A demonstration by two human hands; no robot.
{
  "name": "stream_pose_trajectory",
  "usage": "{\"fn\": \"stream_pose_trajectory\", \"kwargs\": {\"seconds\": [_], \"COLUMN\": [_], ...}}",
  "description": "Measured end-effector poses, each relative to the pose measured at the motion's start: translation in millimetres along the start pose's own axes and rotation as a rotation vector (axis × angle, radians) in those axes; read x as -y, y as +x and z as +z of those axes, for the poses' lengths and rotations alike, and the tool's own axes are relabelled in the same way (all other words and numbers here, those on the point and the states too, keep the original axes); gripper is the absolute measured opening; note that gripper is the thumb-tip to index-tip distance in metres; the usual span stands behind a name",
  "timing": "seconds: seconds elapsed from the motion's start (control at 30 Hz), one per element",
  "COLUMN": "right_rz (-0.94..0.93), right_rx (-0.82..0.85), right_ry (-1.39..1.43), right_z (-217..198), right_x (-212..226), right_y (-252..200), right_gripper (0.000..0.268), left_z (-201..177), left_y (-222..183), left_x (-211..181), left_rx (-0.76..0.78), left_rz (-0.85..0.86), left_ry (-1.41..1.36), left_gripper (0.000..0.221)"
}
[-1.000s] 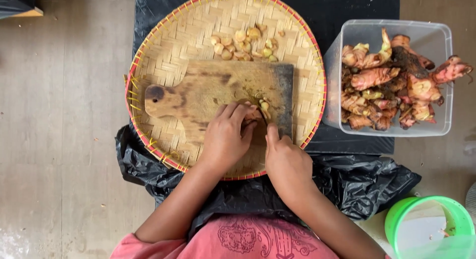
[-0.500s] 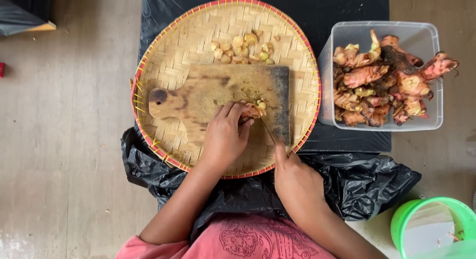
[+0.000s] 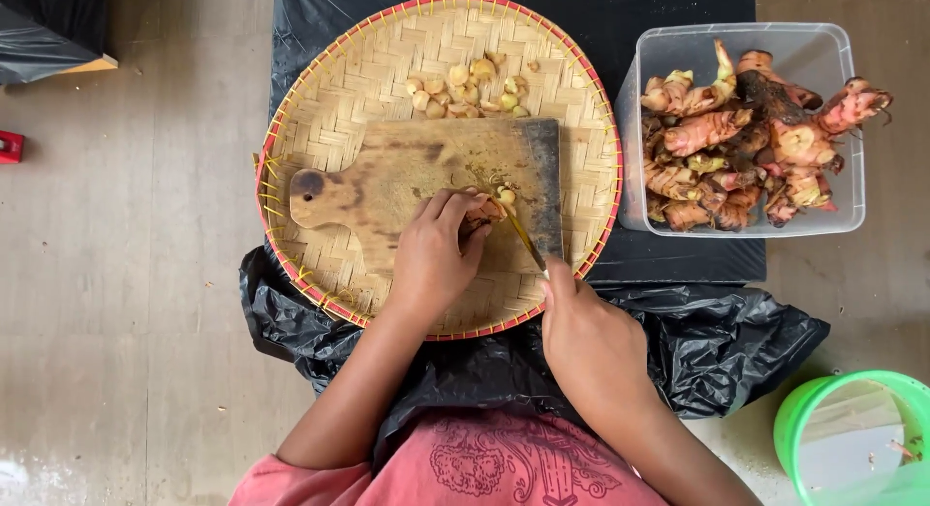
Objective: Slicing galangal roots into small pieces using a knife on a wooden cutting board.
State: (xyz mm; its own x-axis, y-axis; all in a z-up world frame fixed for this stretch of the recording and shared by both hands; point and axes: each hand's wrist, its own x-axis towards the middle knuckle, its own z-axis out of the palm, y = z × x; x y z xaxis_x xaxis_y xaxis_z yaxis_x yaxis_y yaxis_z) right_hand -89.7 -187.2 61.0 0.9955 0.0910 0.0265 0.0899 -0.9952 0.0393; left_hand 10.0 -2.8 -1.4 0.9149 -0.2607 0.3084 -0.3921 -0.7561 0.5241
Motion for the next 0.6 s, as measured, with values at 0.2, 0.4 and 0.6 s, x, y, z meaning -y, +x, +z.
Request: {"fn": "stream_pose_trajectory", "kwargs": {"seconds": [0.2, 0.4, 0.6], "right_rz": [-0.024, 0.001, -0.011], "right_rx": [-0.005, -0.041, -0.082], "right_ry": [0.06, -0.014, -0.123], "right_z": [15.9, 34.9, 52.9], "right_x": [6.0, 15.3, 26.1], "right_y": [9.7, 15.1, 33.6], "right_gripper": [0.022, 0.022, 0.029], "left_z": [-4.3, -6.2, -7.4], "left_y": [-0.8, -0.3, 4.1], "left_x": [-2.8, -4.7, -2.2], "left_rx": [-0.007, -0.002, 0.046], "left_rz": [0.004, -0.005, -0.05], "left_ry": [-0.033, -0.036, 0.016], "left_gripper": [0.036, 0.035, 0.032]}}
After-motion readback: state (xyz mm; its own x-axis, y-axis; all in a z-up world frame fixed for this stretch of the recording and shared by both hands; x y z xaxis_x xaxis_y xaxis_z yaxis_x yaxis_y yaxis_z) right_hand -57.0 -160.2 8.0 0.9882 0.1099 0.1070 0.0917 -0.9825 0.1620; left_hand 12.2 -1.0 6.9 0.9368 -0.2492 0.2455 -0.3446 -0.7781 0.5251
